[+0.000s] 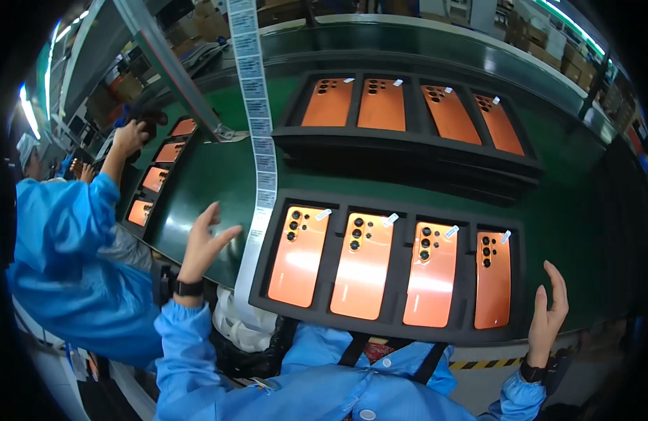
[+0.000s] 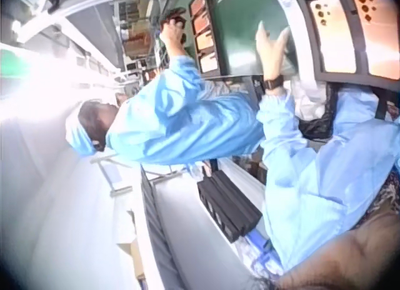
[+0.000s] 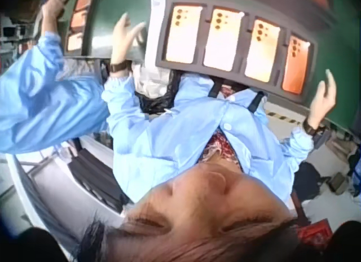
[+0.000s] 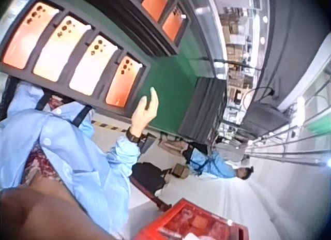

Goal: Applying product identification and serial number labels to the back of smartphones on an assembly line.

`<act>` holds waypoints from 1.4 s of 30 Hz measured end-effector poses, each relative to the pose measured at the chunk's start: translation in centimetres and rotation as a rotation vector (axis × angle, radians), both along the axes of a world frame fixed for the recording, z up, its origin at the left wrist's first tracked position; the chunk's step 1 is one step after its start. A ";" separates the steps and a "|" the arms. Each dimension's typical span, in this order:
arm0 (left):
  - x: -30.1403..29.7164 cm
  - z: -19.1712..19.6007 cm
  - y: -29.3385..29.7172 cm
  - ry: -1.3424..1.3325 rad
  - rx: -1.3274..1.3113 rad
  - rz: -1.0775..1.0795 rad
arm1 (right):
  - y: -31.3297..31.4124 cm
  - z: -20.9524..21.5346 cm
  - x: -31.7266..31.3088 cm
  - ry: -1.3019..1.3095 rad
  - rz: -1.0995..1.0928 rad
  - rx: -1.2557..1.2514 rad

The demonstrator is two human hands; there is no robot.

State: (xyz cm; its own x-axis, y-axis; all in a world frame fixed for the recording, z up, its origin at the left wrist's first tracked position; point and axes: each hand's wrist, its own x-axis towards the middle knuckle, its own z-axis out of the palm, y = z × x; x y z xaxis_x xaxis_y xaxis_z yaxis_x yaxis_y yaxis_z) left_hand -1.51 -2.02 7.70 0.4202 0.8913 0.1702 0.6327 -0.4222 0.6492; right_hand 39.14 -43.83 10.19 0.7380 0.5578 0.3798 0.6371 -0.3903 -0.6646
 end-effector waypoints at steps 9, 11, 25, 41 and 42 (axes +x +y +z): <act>5.2 -3.5 2.2 0.291 0.074 -0.035 | 11.8 7.3 -5.2 -0.358 0.456 -0.068; 4.1 -4.0 1.7 0.247 0.055 -0.051 | 14.1 7.7 -6.2 -0.369 0.534 -0.006; -5.0 2.1 -8.5 -0.765 -0.709 -0.092 | 30.0 3.8 -0.4 1.492 0.435 0.938; -2.2 -2.4 -8.8 -0.737 -0.282 -0.055 | 20.3 3.4 -4.3 1.436 0.799 0.752; -3.1 -2.2 -9.7 -0.735 -0.252 -0.021 | 17.6 0.8 -4.0 1.490 0.793 0.777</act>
